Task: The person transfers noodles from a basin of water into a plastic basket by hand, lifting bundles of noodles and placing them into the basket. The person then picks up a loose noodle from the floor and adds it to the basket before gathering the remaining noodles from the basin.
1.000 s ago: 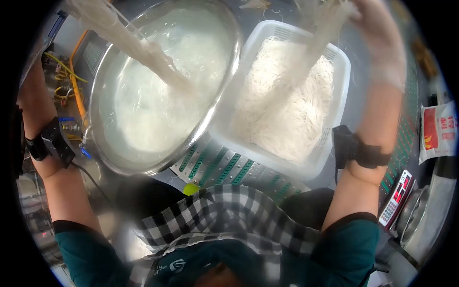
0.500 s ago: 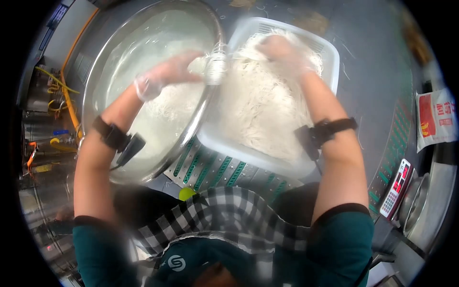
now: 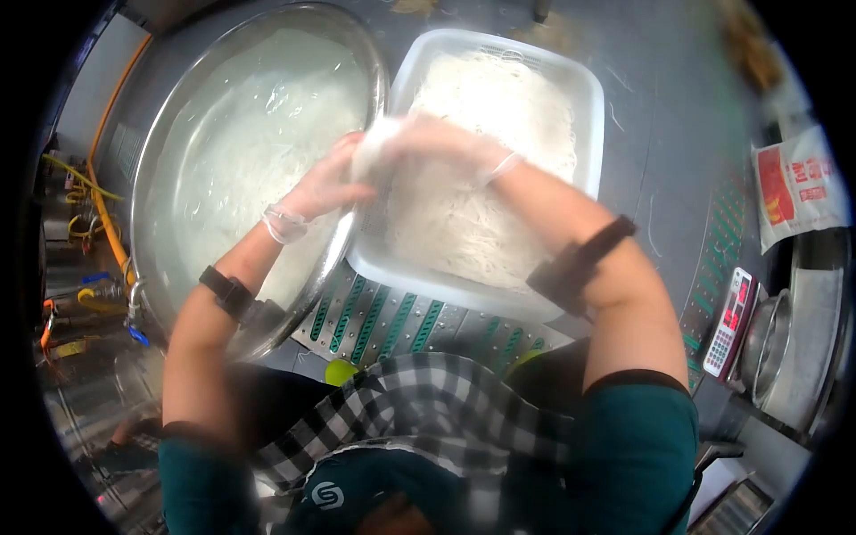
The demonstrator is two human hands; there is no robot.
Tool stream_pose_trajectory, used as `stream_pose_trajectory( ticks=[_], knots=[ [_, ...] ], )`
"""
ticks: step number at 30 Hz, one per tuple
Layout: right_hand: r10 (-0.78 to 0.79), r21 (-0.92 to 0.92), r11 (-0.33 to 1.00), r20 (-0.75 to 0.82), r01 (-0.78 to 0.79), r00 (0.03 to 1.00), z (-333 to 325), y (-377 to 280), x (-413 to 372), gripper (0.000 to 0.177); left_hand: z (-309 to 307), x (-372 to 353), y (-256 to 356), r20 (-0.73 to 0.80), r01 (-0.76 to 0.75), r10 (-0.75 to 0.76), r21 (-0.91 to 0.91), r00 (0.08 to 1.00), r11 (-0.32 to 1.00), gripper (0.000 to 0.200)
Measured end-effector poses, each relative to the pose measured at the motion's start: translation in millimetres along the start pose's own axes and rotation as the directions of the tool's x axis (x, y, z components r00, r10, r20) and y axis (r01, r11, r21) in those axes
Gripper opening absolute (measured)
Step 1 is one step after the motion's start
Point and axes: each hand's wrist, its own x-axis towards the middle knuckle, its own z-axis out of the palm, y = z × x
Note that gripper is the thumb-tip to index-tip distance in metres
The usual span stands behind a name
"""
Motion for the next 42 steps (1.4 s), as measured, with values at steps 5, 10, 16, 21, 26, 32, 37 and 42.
stream_pose_trajectory(
  ticks=[5,10,16,21,26,32,37,42],
  knots=[
    [-0.518,-0.042,0.834,-0.403,0.551,0.754,-38,-101,-35,0.011,-10,4,-5,-0.036,0.466,-0.509,-0.350,0.860,0.813,0.025],
    [-0.929,-0.979,-0.007,0.081,0.203,0.360,-23,-157,-75,0.012,-14,-26,-38,0.165,0.520,-0.549,0.190,0.819,0.833,0.032],
    [-0.670,-0.038,0.743,-0.054,0.669,0.741,-65,-127,-66,0.016,-92,-10,-21,-0.071,0.451,-0.449,0.022,0.891,0.892,0.024],
    [-0.670,-0.094,0.743,-0.089,0.663,0.737,-107,-127,-63,0.021,-220,6,175,-0.429,0.006,-0.041,-0.084,0.903,0.996,0.025],
    [-0.637,-0.522,0.727,-0.273,0.446,0.721,-218,-150,-39,0.024,-227,-3,242,-0.268,-0.151,0.126,-0.074,0.955,0.986,0.030],
    [-0.204,-0.417,0.908,-0.532,-0.045,0.822,-232,-131,-45,0.013,-62,24,212,-0.123,-0.089,0.035,-0.469,0.992,0.879,0.036],
    [-0.041,-0.915,0.017,-0.404,-0.403,0.914,-195,-3,-33,0.039,13,62,136,0.564,-0.046,-0.215,0.412,0.797,0.910,0.042],
    [0.161,-0.464,0.860,-0.150,-0.213,0.976,-91,20,24,0.064,-42,14,92,0.522,0.214,-0.490,0.501,0.698,0.838,0.061]
  ],
)
